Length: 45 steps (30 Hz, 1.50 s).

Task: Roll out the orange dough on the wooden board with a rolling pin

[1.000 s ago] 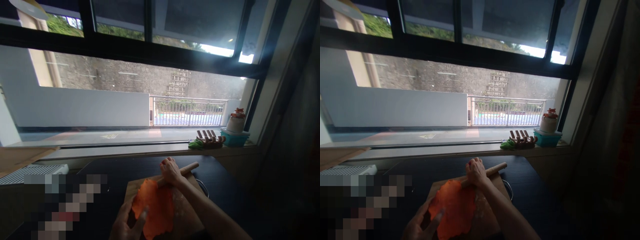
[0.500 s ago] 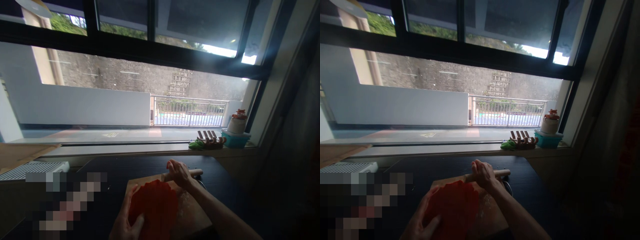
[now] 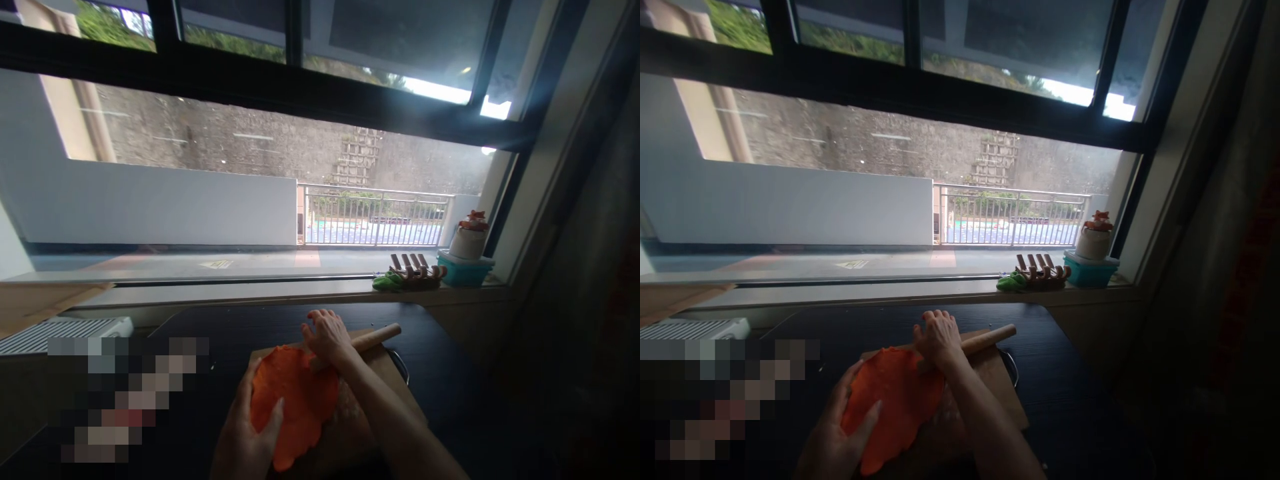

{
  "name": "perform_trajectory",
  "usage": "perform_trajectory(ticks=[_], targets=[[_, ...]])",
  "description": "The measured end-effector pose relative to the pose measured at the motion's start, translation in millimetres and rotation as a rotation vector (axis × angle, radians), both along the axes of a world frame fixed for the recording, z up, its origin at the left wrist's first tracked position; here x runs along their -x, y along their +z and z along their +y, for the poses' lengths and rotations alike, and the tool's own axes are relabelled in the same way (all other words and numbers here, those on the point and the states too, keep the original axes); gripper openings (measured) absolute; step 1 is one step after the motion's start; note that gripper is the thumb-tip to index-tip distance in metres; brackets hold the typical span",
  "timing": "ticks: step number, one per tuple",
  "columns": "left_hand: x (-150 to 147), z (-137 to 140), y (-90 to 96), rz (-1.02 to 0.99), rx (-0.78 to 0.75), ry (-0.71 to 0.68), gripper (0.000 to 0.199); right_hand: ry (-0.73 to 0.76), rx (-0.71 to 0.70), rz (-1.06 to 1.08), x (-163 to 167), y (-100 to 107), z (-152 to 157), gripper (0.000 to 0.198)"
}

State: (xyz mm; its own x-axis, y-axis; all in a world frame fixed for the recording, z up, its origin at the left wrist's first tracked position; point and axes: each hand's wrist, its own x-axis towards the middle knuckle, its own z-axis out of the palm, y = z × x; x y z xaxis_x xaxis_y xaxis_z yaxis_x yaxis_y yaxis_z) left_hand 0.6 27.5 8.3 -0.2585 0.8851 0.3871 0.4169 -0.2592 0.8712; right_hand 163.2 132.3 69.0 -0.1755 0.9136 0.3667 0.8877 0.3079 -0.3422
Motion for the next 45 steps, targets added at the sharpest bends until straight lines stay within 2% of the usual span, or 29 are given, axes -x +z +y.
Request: perform_trajectory(ticks=[2,9,11,16,19,28,30,38,41,45], targets=[[-0.1,-0.7,2.5,0.05,0.012,-0.005,0.068,0.015,0.01,-0.033,-0.9,-0.6,-5.5,0.034],[-3.1,-3.2,9.5,0.132,-0.004,-0.008,0.065,0.017,-0.006,-0.04,-19.4,-17.2,-64.2,0.043],[-2.8,-3.6,10.1,0.14,-0.004,-0.013,0.067,0.0,0.023,-0.041,-17.5,-15.8,-60.7,0.043],[-1.4,-4.3,8.6,0.163,-0.014,-0.033,0.065,-0.035,0.135,-0.066,-4.5,-1.9,-16.9,0.046],[-1.8,-4.3,7.2,0.149,0.0,-0.021,0.065,-0.032,0.16,-0.068,-1.3,1.2,-6.1,0.048],[-3.0,-3.0,6.8,0.103,-0.047,-0.054,0.065,-0.044,0.006,-0.041,-13.6,-16.4,-59.3,0.037],[-2.9,-2.8,6.4,0.094,-0.055,-0.047,0.065,-0.048,0.007,-0.043,-12.0,-14.9,-55.3,0.036],[-0.9,-4.6,7.1,0.11,-0.012,-0.013,0.065,-0.066,0.108,-0.059,0.7,-1.9,-3.8,0.04],[-1.2,-5.4,9.7,0.123,-0.02,-0.034,0.065,-0.058,0.088,-0.058,-0.9,-3.8,-12.5,0.039],[-2.6,-4.9,11.6,0.123,-0.03,-0.05,0.064,-0.056,0.013,-0.048,-7.1,-11.7,-43.0,0.033]])
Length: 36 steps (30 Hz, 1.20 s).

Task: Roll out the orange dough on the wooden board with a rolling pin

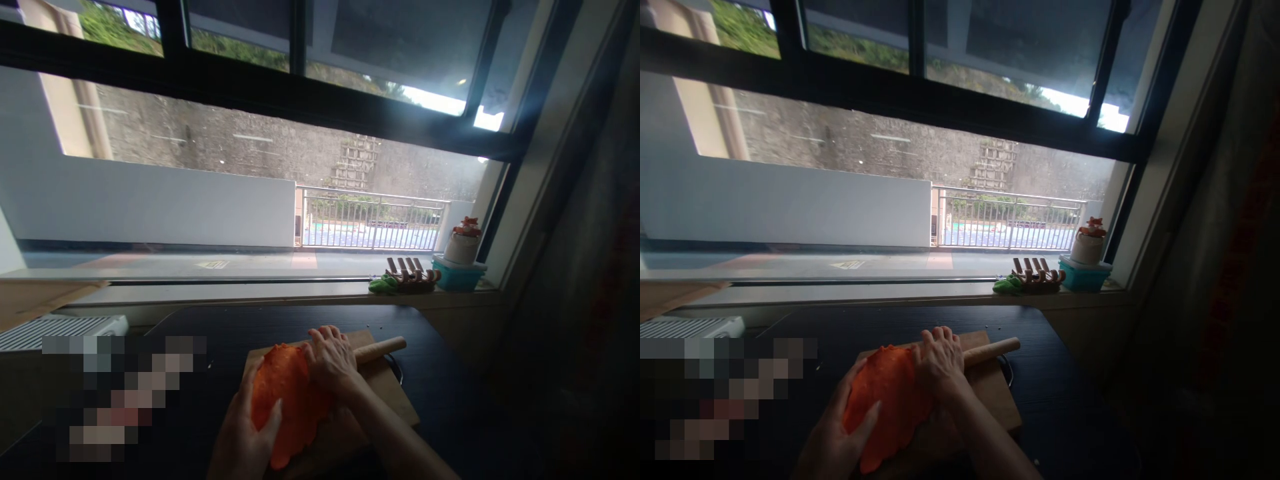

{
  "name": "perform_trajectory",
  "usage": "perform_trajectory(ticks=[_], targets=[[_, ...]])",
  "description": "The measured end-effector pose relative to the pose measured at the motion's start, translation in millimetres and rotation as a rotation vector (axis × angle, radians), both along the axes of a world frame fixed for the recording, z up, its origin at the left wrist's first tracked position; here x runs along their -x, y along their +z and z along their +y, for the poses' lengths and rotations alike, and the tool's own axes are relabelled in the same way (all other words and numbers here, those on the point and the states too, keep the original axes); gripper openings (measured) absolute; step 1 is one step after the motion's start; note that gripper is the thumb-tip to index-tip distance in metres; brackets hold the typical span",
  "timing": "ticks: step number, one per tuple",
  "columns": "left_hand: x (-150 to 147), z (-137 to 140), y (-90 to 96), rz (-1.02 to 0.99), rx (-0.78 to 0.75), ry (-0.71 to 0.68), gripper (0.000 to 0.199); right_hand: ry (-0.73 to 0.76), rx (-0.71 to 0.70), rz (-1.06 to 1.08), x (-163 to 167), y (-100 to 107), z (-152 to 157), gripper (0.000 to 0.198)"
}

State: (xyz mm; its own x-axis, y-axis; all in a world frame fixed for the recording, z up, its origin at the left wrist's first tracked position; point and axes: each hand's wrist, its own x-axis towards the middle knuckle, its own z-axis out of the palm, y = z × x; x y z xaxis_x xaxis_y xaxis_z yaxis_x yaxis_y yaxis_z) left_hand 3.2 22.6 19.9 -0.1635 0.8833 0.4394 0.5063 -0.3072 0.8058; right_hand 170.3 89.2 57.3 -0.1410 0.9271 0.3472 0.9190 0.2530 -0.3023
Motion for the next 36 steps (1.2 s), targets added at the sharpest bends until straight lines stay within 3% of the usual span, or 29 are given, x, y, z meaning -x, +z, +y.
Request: perform_trajectory(ticks=[5,14,22,25,29,32,36], targets=[[1.5,1.8,-2.9,-0.007,0.001,0.0,0.065,0.0,-0.026,-0.011,-1.2,-3.5,-8.5,0.032],[2.6,0.4,-3.1,0.024,-0.019,0.015,0.064,-0.003,0.1,-0.028,11.0,12.1,43.9,0.04],[1.6,2.3,-2.0,-0.035,0.02,0.019,0.066,0.006,-0.04,0.021,-0.4,-7.5,-15.5,0.032],[1.6,2.1,-2.5,-0.104,0.058,0.007,0.066,0.01,-0.066,0.031,-1.8,-10.0,-22.1,0.032],[-3.6,-5.5,2.2,-0.287,0.088,0.013,0.07,-0.033,-0.033,0.01,5.7,0.9,7.3,0.033],[-6.6,-11.5,8.4,-0.394,0.068,0.056,0.062,-0.087,0.009,0.026,13.5,10.5,34.6,0.035],[-0.6,-11.3,12.0,-0.29,0.108,0.039,0.053,-0.07,0.036,0.058,11.9,14.7,46.3,0.032]])
